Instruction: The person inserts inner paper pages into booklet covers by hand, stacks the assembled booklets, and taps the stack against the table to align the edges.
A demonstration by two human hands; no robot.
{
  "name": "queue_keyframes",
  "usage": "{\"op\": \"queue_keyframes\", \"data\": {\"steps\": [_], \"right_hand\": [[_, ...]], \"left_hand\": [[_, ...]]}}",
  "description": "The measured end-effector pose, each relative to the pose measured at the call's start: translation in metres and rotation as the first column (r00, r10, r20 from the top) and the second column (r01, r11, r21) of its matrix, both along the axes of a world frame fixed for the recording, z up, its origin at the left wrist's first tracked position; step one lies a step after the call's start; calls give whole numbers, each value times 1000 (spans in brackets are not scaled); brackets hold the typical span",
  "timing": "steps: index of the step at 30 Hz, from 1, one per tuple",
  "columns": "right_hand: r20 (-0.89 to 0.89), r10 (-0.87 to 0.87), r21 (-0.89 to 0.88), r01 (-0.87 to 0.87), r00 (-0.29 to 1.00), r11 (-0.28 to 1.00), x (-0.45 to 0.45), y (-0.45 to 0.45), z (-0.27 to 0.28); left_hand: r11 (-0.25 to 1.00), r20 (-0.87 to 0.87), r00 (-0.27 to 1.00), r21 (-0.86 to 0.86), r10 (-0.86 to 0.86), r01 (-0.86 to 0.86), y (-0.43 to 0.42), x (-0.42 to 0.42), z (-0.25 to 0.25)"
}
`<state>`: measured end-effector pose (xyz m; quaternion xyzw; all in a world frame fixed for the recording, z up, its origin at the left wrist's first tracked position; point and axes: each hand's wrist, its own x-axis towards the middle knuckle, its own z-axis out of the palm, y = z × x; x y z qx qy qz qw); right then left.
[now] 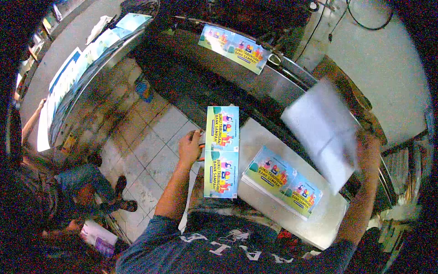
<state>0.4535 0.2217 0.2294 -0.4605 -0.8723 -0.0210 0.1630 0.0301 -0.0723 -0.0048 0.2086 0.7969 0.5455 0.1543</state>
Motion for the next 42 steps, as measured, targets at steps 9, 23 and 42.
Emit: {"op": "queue_keyframes", "data": {"steps": [9, 23, 42], "right_hand": [[34, 93, 693, -90, 995, 715, -104, 59, -25], [247, 330, -397, -215, 911, 892, -31, -169, -127], [134, 352, -638, -192, 926, 746, -28, -170, -90]], "left_hand": [[999, 50, 999, -52, -13, 16, -1, -3, 2], [998, 12, 1000, -62, 13, -12, 2, 0, -7], [998, -56, 997, 40, 45, -43, 2, 2, 2]]}}
